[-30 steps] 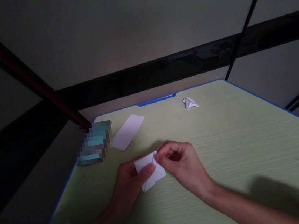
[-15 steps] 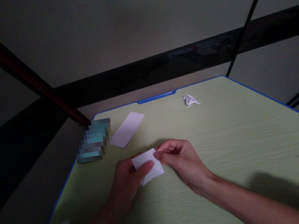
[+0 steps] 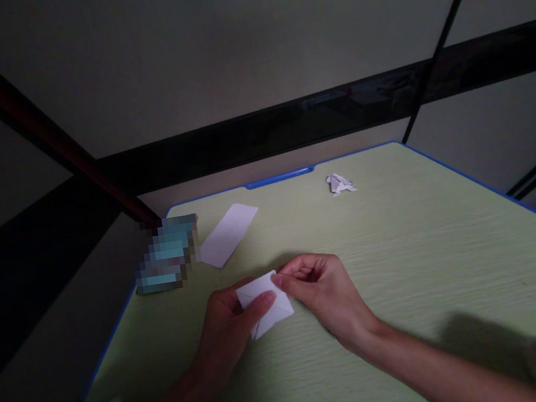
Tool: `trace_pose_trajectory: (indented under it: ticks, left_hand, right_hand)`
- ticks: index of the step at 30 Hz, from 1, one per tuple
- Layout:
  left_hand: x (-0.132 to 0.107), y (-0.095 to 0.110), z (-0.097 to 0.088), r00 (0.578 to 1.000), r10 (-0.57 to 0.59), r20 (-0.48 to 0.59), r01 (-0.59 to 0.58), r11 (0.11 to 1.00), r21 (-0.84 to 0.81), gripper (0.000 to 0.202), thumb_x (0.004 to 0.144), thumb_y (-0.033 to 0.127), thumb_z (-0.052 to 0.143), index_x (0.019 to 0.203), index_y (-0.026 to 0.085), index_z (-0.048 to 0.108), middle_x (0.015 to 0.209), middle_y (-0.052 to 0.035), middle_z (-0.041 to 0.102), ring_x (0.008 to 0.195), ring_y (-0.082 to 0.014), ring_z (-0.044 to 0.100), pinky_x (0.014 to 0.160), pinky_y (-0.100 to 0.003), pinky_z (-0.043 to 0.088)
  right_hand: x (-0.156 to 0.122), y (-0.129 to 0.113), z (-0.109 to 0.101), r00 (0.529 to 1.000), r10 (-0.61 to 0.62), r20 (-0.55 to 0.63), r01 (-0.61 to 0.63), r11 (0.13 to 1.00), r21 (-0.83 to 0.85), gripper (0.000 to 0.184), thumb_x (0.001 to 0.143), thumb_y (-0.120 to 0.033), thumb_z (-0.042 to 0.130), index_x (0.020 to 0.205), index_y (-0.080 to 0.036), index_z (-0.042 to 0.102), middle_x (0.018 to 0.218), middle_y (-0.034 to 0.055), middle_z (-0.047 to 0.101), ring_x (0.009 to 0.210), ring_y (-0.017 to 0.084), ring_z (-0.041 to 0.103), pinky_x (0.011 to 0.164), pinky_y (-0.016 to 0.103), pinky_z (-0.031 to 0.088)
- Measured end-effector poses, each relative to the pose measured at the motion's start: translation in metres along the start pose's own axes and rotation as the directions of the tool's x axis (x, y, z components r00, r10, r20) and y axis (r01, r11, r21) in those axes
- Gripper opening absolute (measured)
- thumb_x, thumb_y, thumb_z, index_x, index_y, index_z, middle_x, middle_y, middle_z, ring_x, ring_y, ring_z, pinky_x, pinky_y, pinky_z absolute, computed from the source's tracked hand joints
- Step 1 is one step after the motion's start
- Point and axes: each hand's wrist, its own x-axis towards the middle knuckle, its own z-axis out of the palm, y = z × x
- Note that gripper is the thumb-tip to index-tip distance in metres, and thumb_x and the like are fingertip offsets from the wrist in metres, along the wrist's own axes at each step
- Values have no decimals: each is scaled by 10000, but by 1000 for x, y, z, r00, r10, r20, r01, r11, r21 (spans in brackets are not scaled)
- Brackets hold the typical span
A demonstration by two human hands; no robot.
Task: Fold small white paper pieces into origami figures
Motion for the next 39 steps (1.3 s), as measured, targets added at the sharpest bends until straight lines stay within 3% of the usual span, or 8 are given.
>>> trace_pose_trajectory:
  ticks: [12, 16, 21, 26, 29, 34, 39]
  left_hand:
    - [0, -1, -1, 1000, 28, 13, -28, 999, 21, 192, 644, 280, 596, 692, 95, 608, 524, 26, 511, 472, -64, 391, 440, -174, 296]
    - [0, -1, -3, 999, 34, 10, -34, 999, 24, 198, 647, 292, 599, 677, 96, 596, 527, 29, 505, 473, -62, 392, 439, -173, 297]
    - [0, 0, -5, 998, 39, 41, -38, 999, -28, 222, 657, 315, 595, 680, 96, 576, 564, 7, 552, 504, -83, 456, 474, -187, 338]
    - [0, 2, -6, 998, 41, 48, -39, 998, -52, 206, 631, 301, 617, 651, 103, 566, 549, 11, 546, 486, -82, 454, 463, -188, 336]
    - [-1, 3, -5, 999, 34, 26, -34, 999, -21, 203, 615, 303, 625, 636, 112, 557, 539, 22, 532, 475, -76, 441, 446, -183, 320]
    - [-2, 2, -5, 999, 41, 22, -43, 998, 52, 186, 626, 283, 608, 595, 125, 514, 516, 41, 476, 467, -65, 401, 427, -175, 294]
    - [-1, 2, -4, 998, 56, 10, -57, 995, 81, 166, 641, 272, 589, 635, 126, 512, 547, 34, 475, 488, -70, 407, 436, -174, 310]
  right_hand:
    - [0, -7, 4, 1000, -28, 11, 29, 995, -91, 158, 535, -210, 700, 529, -125, 567, 458, -49, 519, 422, 40, 408, 420, 180, 308]
    - [1, -8, 5, 995, -30, 93, 42, 992, -121, 201, 548, -197, 685, 529, -140, 493, 451, -74, 456, 419, 34, 367, 413, 175, 271]
    - [1, -8, 3, 938, 60, 340, 27, 969, -246, 249, 683, -279, 555, 506, -164, 424, 428, -67, 403, 403, 48, 342, 415, 190, 257]
    - [0, -5, 0, 921, 55, 385, 56, 961, -272, 255, 742, -308, 474, 535, -168, 424, 458, -54, 406, 420, 55, 347, 436, 201, 267]
    - [0, -4, 0, 932, 23, 363, 74, 965, -251, 217, 731, -289, 493, 563, -170, 426, 468, -57, 404, 427, 58, 347, 435, 202, 264]
    - [0, -5, 0, 968, -176, 180, 213, 954, -213, 166, 657, -227, 599, 623, -168, 447, 512, -61, 406, 472, 63, 357, 449, 198, 272]
    - [2, -7, 0, 978, -119, 173, 158, 960, -233, 171, 628, -264, 622, 598, -152, 496, 476, -62, 403, 445, 58, 338, 429, 199, 260]
